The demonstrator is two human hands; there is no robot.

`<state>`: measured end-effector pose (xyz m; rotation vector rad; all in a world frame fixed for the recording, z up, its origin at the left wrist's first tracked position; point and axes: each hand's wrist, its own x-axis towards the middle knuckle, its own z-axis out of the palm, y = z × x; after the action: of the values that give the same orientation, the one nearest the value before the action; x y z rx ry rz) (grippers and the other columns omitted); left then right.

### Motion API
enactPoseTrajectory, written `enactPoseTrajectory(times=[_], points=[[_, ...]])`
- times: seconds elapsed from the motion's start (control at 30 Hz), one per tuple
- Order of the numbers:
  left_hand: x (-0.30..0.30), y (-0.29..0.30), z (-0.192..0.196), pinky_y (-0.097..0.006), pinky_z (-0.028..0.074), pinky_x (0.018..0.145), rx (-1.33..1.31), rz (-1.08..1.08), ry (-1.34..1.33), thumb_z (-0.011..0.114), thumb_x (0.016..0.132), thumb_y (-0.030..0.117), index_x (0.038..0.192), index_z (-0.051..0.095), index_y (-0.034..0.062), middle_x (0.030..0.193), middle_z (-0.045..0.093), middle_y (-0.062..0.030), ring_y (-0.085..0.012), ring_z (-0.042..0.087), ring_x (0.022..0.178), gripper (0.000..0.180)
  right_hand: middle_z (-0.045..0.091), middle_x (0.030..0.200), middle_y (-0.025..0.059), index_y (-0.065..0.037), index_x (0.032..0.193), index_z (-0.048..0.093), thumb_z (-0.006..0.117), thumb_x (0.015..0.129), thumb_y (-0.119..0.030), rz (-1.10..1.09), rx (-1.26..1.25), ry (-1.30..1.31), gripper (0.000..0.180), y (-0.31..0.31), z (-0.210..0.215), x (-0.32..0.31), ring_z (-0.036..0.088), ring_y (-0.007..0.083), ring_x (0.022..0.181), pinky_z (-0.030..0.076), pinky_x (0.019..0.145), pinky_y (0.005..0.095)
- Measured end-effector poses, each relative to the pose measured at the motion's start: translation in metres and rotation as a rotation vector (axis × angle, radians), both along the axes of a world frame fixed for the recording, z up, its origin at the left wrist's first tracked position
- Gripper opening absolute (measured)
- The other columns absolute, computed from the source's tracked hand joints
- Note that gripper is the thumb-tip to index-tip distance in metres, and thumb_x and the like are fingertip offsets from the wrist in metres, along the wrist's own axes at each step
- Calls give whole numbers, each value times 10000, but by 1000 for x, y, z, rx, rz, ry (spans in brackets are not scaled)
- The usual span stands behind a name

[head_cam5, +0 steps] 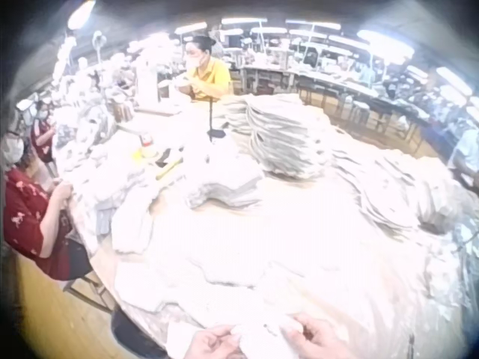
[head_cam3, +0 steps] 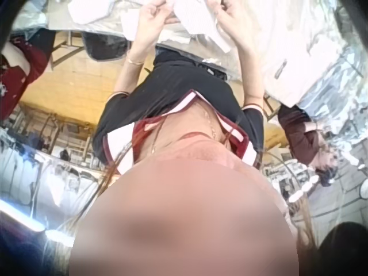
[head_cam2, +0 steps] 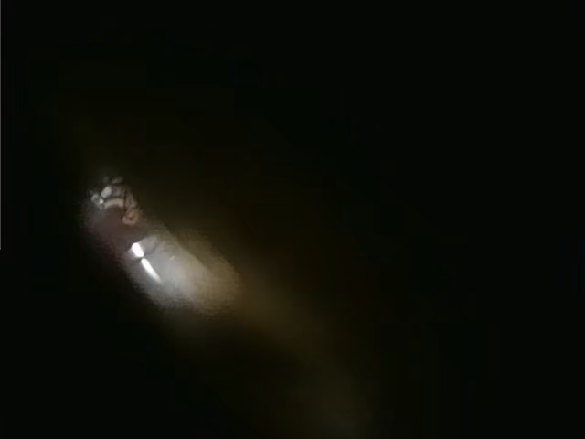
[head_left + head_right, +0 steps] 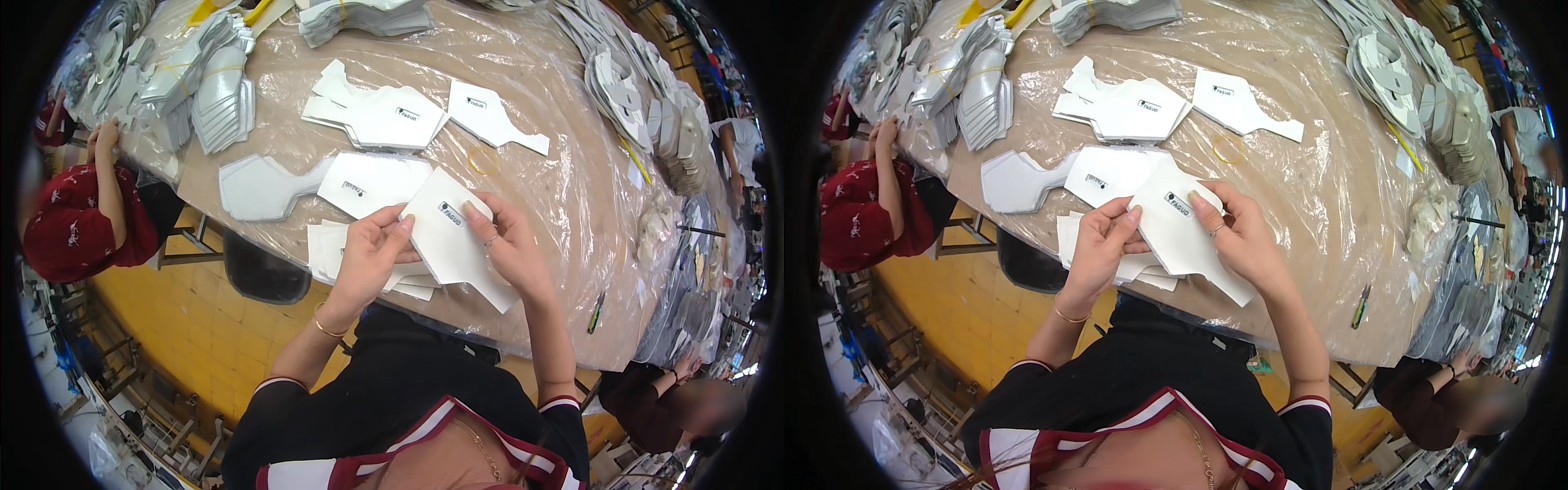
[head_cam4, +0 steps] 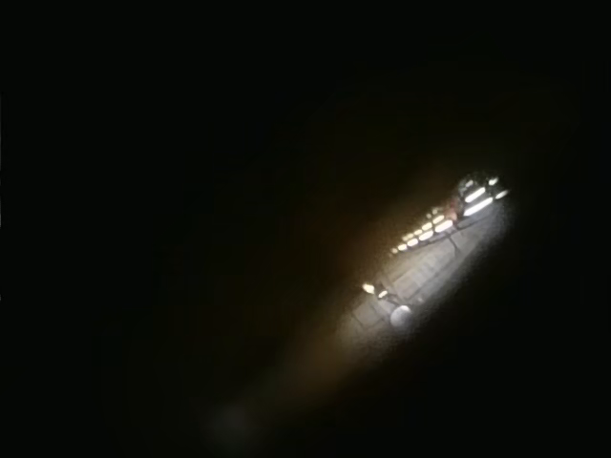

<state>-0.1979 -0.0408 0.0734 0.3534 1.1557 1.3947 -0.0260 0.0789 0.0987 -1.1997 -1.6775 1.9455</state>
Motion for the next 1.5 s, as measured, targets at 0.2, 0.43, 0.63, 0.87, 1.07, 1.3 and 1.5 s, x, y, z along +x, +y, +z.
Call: enactPoseTrajectory(times=[0.2,0.43,0.63,0.87,1.07,1.3,1.5], points=[[1,-1,13,-337,524,948,11,244,378,520,997,35,1328,476,-94,1246,609,-171,-219,628,1120,358,668,861,52,5,1194,640,635,976,-204,75,161,-31,302,11,0,-23,578,89,765,478,701,257],[-12,4,25,-424,331,1094,311,776,1231,563,901,-14,1384,389,-74,1464,393,-207,-294,390,1365,517,643,1045,141,-27,1277,597,685,933,-260,67,662,-71,424,51,-25,-63,620,251,962,492,854,371],[1,17,23,-411,451,983,285,266,1354,643,857,-17,1135,648,14,1286,583,-188,-330,571,1184,280,560,1257,155,-53,1347,539,787,805,-402,-160,963,-657,691,117,-65,-35,508,343,1203,391,1010,462],[54,39,11,-369,492,916,355,-56,948,650,855,-14,1103,676,30,1244,627,-164,-293,622,1129,253,683,895,131,0,1105,683,799,802,-366,-105,698,-650,489,126,-58,-12,651,240,846,469,839,383],[62,59,14,-361,459,1000,283,-6,704,638,914,46,1431,387,7,1363,540,-155,-246,548,1243,576,654,774,100,30,944,702,707,913,-298,-212,379,-199,329,83,-3,57,599,188,743,466,719,328],[70,79,45,-320,414,1056,298,-267,-40,635,953,72,1510,245,-51,1431,450,-175,-193,471,1292,691,649,787,72,39,980,698,692,931,-148,-232,331,25,193,23,44,100,586,122,752,456,692,284],[88,76,65,-287,461,979,242,-299,57,608,957,37,1376,425,-64,1234,606,-116,-133,565,1139,468,591,720,99,45,881,678,706,896,-113,-290,351,34,161,3,52,106,555,170,676,412,636,315]])
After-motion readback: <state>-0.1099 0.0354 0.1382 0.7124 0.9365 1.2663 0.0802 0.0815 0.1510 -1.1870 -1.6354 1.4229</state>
